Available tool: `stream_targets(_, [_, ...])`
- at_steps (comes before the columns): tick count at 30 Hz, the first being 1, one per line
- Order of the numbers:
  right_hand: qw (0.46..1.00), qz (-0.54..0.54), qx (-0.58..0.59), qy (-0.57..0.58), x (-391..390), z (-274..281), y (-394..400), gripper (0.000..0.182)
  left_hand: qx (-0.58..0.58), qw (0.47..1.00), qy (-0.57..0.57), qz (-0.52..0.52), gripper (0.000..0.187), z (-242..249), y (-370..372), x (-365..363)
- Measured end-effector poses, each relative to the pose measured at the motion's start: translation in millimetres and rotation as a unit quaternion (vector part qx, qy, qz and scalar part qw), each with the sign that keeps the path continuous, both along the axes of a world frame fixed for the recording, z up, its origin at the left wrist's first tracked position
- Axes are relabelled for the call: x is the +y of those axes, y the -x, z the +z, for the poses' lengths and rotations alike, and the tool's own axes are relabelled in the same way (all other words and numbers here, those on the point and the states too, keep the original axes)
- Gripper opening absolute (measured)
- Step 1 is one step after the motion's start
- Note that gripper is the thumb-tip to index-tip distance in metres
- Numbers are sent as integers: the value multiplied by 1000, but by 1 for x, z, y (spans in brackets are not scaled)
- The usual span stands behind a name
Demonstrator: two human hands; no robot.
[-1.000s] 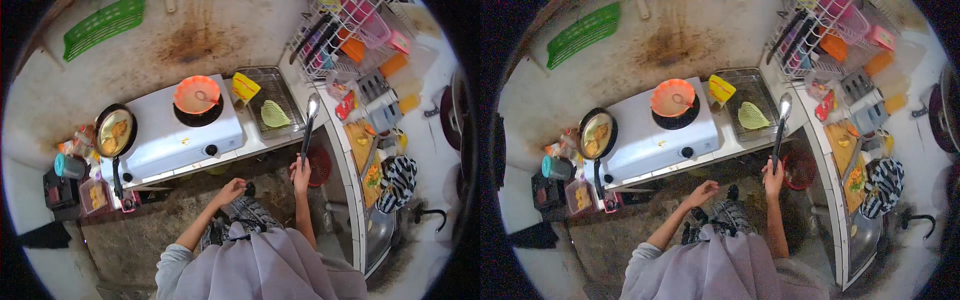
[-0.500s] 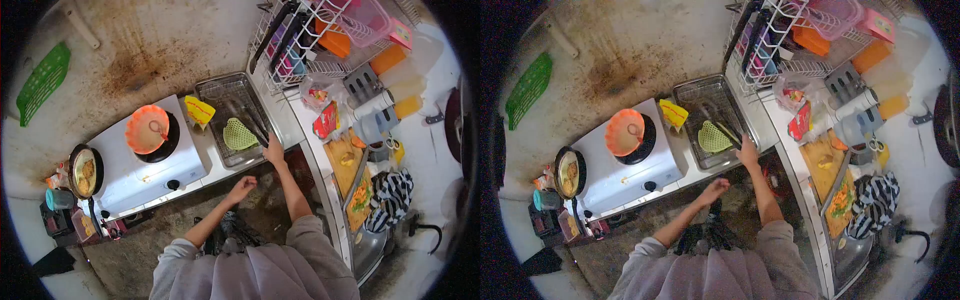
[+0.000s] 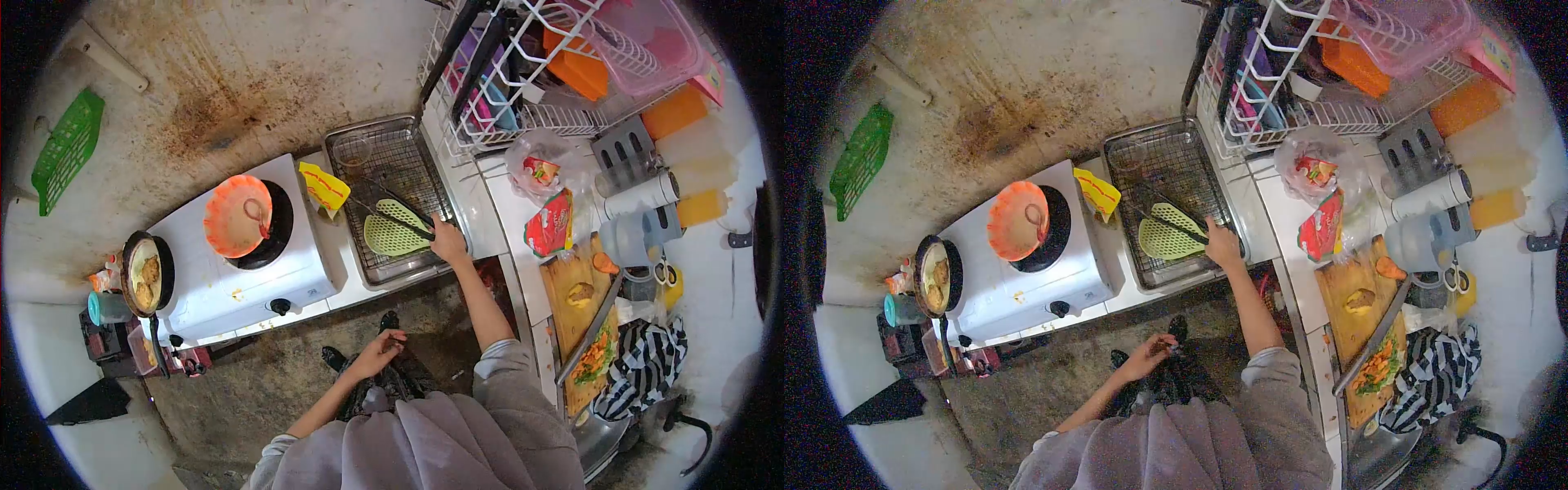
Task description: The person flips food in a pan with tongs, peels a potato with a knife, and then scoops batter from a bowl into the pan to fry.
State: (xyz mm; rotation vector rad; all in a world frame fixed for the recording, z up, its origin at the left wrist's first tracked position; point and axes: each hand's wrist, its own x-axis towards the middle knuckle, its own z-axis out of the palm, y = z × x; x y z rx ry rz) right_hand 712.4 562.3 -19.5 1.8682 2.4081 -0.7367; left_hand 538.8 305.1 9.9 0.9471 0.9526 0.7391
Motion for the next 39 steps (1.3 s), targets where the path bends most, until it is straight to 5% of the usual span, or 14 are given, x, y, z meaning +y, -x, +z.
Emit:
stream_targets(8, [981,-139,134,14,-23,37,1,62,9,1000,2,16,28,-20,-13,35])
stream_targets(12, [949,-239,177,-106,-65,20,5,55,-18,990,87,113,34,-1,-32,61])
stream_targets(18, [837,-412,346,-101,-138,45,42,51,-117,950,141,254,36,23,-45,67])
stream_targets(21, [731,-464,501,-3,-164,70,65,42,-80,951,81,286,34,29,-33,52])
stream_targets(25, [717,-425,552,-22,-185,73,98,42,-46,944,46,324,26,41,1,34])
stream_targets(28, [731,-382,565,14,-196,80,123,71,-112,922,58,367,19,44,22,31])
stream_targets(31, [737,-329,590,-5,-214,96,161,59,-84,935,26,343,16,55,73,10])
stream_targets(34, [806,-212,548,-68,-247,101,209,50,-49,925,-3,376,15,68,147,-27])
stream_targets(39, [853,-136,502,40,-290,142,300,35,23,891,-45,451,19,97,304,-139])
